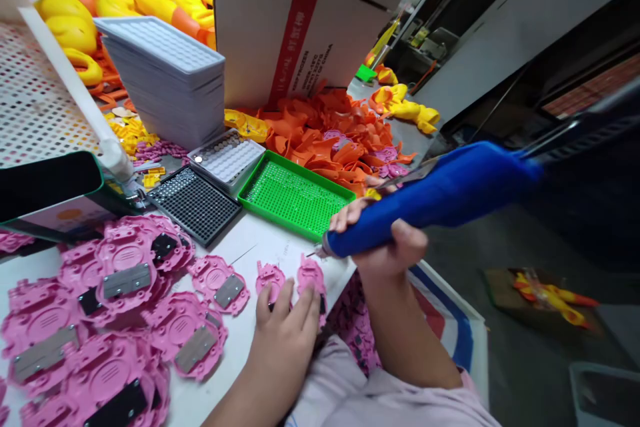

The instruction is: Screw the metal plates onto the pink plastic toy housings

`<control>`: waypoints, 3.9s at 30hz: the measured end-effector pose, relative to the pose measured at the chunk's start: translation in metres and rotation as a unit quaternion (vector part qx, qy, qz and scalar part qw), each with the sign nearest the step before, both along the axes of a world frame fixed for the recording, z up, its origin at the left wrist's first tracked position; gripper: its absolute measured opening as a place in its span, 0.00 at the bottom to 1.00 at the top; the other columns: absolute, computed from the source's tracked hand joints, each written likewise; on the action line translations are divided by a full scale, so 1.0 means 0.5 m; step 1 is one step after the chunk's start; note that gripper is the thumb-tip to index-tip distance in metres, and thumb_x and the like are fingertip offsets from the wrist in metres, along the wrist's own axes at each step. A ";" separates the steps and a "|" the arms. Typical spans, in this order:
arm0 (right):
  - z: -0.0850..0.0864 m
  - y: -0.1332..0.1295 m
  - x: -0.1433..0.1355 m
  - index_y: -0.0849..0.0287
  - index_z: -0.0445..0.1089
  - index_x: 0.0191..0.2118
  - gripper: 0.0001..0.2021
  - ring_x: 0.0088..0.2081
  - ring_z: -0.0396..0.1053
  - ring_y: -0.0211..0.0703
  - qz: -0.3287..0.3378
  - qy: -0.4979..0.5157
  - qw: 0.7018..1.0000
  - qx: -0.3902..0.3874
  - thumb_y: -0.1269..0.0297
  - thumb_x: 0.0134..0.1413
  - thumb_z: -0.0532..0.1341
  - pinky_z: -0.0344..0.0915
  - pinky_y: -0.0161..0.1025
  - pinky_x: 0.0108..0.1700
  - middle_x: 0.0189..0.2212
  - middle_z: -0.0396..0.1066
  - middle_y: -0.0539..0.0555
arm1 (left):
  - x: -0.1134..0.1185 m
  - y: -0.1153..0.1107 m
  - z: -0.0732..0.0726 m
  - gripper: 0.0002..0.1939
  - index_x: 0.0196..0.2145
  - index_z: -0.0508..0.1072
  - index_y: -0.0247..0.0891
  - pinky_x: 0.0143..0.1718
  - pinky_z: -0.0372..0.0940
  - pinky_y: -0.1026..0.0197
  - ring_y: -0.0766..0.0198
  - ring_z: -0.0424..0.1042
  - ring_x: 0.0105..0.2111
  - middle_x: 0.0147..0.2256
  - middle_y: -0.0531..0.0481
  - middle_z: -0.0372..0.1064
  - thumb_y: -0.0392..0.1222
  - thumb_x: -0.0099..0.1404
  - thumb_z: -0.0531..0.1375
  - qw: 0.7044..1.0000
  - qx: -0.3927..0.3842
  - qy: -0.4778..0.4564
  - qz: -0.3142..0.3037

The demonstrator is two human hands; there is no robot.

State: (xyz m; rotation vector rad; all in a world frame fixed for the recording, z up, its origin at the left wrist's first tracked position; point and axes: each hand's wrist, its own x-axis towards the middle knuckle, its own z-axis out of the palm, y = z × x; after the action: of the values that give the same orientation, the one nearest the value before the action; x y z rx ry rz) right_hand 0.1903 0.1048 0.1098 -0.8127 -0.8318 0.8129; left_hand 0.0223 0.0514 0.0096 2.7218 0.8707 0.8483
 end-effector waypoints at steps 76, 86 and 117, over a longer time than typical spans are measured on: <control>-0.026 -0.001 -0.025 0.51 0.66 0.30 0.18 0.19 0.67 0.41 0.050 -0.063 0.996 -0.032 0.44 0.35 0.65 0.67 0.42 0.25 0.19 0.67 0.46 | -0.002 -0.002 0.012 0.14 0.47 0.75 0.34 0.48 0.55 0.52 0.54 0.67 0.51 0.52 0.40 0.72 0.33 0.68 0.53 0.999 -0.042 -0.017 -0.016; -0.026 -0.013 -0.047 0.47 0.69 0.42 0.19 0.21 0.67 0.42 0.100 -0.154 0.983 0.008 0.47 0.43 0.65 0.67 0.43 0.25 0.22 0.68 0.46 | -0.006 -0.005 0.020 0.16 0.49 0.74 0.36 0.45 0.54 0.54 0.54 0.64 0.55 0.51 0.41 0.72 0.35 0.66 0.54 0.997 -0.076 0.019 -0.025; -0.031 0.213 0.111 0.56 0.62 0.25 0.13 0.16 0.68 0.39 -0.220 -0.062 0.973 -0.038 0.52 0.42 0.62 0.69 0.39 0.20 0.16 0.67 0.44 | -0.009 0.002 0.017 0.13 0.48 0.73 0.38 0.45 0.53 0.50 0.55 0.68 0.51 0.52 0.46 0.73 0.36 0.66 0.57 0.994 -0.103 -0.014 -0.019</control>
State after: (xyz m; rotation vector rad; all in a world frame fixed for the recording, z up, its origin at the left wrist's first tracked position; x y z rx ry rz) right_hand 0.2460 0.2114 0.0946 -1.0774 -0.6956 0.4040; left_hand 0.0179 0.0524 0.0180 2.5341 0.8485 0.7425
